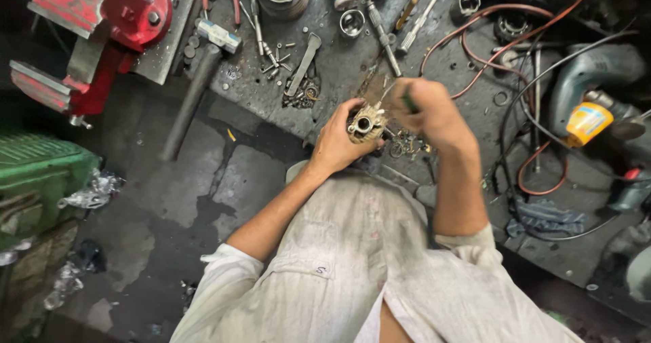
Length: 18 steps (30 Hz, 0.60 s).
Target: The person uses a screwdriver to scrape and clean the interior surfaces of a small metallic engine component on a cluttered workbench. They repeatedly reposition the part and apply the tool to different areas, then set the tool down and continue handling the part by hand.
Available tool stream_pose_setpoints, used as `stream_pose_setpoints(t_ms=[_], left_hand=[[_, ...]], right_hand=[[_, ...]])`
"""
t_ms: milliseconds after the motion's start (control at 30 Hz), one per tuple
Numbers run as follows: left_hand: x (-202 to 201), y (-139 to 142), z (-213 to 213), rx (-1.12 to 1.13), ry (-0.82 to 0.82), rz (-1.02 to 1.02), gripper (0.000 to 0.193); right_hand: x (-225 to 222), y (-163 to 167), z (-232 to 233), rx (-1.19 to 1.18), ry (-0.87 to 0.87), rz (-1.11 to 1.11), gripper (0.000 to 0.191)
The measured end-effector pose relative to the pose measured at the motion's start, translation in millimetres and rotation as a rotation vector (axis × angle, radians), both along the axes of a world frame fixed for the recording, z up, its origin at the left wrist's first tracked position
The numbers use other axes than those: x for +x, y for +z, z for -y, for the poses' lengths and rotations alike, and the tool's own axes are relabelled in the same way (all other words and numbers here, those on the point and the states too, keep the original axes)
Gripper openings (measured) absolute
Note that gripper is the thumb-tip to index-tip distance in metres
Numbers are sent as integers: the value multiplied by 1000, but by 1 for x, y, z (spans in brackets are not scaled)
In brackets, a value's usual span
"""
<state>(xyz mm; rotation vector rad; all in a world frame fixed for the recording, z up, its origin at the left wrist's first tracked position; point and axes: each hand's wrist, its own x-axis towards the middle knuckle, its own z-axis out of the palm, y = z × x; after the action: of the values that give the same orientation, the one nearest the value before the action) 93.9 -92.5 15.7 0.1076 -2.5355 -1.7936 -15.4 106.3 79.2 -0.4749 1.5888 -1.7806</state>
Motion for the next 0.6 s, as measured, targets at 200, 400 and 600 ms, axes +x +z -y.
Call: stream_pose_setpoints(t_ms=[200, 400, 600], left_hand=[[-22, -17, 23, 24, -292, 56, 78], [-74, -48, 35, 119, -774, 40, 82], [-68, -75, 8, 680, -729, 143, 88]], right_hand=[[40, -3, -63, -47, -639, 343, 52], [86, -26, -101, -152, -860, 437, 52], [108, -35, -100, -264, -874, 461, 53]])
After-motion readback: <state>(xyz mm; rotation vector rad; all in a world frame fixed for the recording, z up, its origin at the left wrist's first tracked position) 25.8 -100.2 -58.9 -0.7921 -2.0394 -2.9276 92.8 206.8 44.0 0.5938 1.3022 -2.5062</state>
